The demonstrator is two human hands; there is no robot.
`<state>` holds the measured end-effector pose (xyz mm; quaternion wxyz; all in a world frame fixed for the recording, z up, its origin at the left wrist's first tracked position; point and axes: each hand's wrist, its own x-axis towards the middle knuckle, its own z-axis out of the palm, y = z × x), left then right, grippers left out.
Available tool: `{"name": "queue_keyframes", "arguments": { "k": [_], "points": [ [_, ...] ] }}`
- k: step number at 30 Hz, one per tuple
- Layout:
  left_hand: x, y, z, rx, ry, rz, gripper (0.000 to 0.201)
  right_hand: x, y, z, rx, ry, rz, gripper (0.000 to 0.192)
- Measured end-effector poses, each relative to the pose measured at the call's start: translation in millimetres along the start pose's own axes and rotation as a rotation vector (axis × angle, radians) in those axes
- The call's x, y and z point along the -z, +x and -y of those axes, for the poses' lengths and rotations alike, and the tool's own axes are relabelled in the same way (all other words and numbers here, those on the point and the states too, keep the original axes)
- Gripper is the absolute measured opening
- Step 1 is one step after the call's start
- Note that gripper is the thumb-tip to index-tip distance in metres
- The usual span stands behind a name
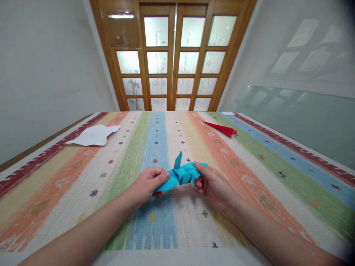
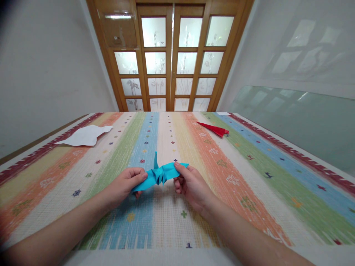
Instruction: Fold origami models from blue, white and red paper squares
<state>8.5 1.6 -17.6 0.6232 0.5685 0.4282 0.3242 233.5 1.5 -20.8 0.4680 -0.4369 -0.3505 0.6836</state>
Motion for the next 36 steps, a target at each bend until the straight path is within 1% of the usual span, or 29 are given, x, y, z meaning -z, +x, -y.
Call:
{"name": "queue_keyframes", "arguments": {
  "k": [4,8,10,12,14,17,21,24,31,33,36],
  "points": [
    [-0.8,1.2,3.7,0.016,-0.077,-0.021,0.047,0.7,3.3,-1.9,-0.015,0.039,0.042,0.038],
    [-1.1,3.0,5.1,0.027,-0.122,-0.077,0.046,0.8,3.9,0.3,-0.011,0.091,-0.015,0.038],
    [-1.0,3.9,5.0,0.026,-0.131,-0.106,0.045,1.7,3.5,1.7,0.058,0.105,-0.057,0.033],
    [-1.0,4.7,5.0,0.023,-0.130,-0.123,0.043,2.6,2.8,2.4,0.154,0.086,-0.071,0.030],
    [-1.6,5.4,5.2,0.024,-0.115,-0.128,0.041,2.9,1.6,2.1,0.225,0.016,-0.057,0.029],
    [-3.2,6.2,5.8,0.022,-0.091,-0.123,0.040,2.3,0.3,-0.2,0.290,-0.160,-0.024,0.029],
    [-5.2,7.2,7.6,0.016,-0.059,-0.105,0.040,4.0,3.2,-6.7,0.369,-0.359,0.030,0.042],
    [-5.4,8.6,10.8,0.021,-0.007,-0.096,0.041,7.6,8.2,-12.2,0.404,-0.437,0.053,0.044],
    [-2.7,13.7,22.1,-0.060,0.083,-0.061,0.041,6.6,12.0,-16.1,0.504,-0.610,0.087,0.023],
    [-2.5,14.5,23.7,-0.068,0.098,-0.054,0.041,5.0,11.8,-16.2,0.523,-0.618,0.062,0.021],
    [-3.8,14.4,23.3,-0.079,0.122,-0.053,0.043,4.6,12.7,-17.3,0.512,-0.610,0.007,0.022]
  ]
}}
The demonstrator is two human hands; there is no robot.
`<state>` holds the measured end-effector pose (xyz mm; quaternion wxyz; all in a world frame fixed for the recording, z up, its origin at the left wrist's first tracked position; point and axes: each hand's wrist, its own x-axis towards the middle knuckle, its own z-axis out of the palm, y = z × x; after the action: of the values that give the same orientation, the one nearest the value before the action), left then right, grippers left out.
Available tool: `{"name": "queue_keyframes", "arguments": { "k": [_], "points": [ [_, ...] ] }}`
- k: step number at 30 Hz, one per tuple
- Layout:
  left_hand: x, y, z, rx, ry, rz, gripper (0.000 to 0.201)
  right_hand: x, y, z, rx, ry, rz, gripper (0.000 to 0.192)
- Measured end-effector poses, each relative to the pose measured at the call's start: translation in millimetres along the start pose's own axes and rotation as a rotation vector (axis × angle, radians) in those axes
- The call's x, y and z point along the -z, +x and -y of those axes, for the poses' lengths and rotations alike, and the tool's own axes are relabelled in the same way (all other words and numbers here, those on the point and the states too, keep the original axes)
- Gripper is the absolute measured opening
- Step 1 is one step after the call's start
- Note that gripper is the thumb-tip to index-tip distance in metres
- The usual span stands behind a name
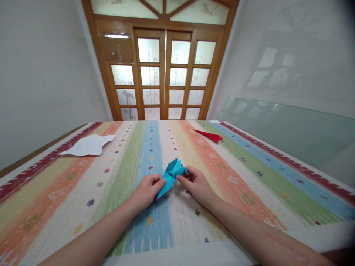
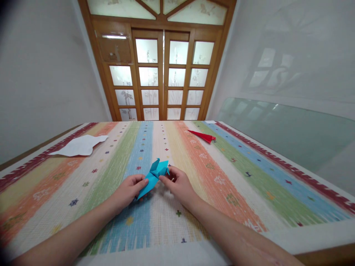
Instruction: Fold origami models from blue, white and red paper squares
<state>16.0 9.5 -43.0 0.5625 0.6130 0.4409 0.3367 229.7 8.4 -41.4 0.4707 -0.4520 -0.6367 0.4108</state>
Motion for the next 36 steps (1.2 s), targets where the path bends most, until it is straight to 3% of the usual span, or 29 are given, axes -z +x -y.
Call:
{"name": "queue_keyframes", "arguments": {
  "k": [4,7,9,12,16,20,23,28,32,36],
  "points": [
    [-0.9,-0.8,-0.9,0.013,-0.053,-0.029,0.057,0.3,2.6,-4.9,-0.085,0.079,-0.035,0.026],
    [4.1,1.1,3.2,-0.003,-0.030,-0.141,0.068,1.3,6.0,-8.8,-0.127,0.148,-0.047,0.031],
    [10.7,4.1,7.0,-0.048,0.054,-0.220,0.064,2.1,8.2,-11.3,-0.128,0.167,-0.055,0.032],
    [21.6,9.3,10.6,-0.171,0.251,-0.299,0.050,3.4,10.5,-16.1,-0.130,0.191,-0.073,0.032],
    [29.2,12.3,12.3,-0.294,0.632,-0.302,0.029,4.1,12.4,-22.9,-0.135,0.201,-0.088,0.030],
    [27.1,9.2,16.3,-0.267,0.930,-0.279,0.034,10.8,13.9,-26.3,-0.141,0.178,-0.070,0.031],
    [23.4,6.4,18.4,-0.220,1.048,-0.263,0.042,27.9,17.7,-31.2,-0.132,0.124,-0.079,0.032],
    [18.0,4.0,14.7,-0.157,1.116,-0.247,0.046,74.9,39.7,-53.6,-0.101,-0.017,-0.205,0.033],
    [16.2,3.2,11.4,-0.127,1.123,-0.221,0.047,105.6,74.0,-75.3,-0.073,-0.126,-0.350,0.029],
    [16.8,3.2,13.6,-0.137,1.112,-0.215,0.047,119.5,118.3,-90.4,-0.059,-0.213,-0.446,0.027]
  ]
}}
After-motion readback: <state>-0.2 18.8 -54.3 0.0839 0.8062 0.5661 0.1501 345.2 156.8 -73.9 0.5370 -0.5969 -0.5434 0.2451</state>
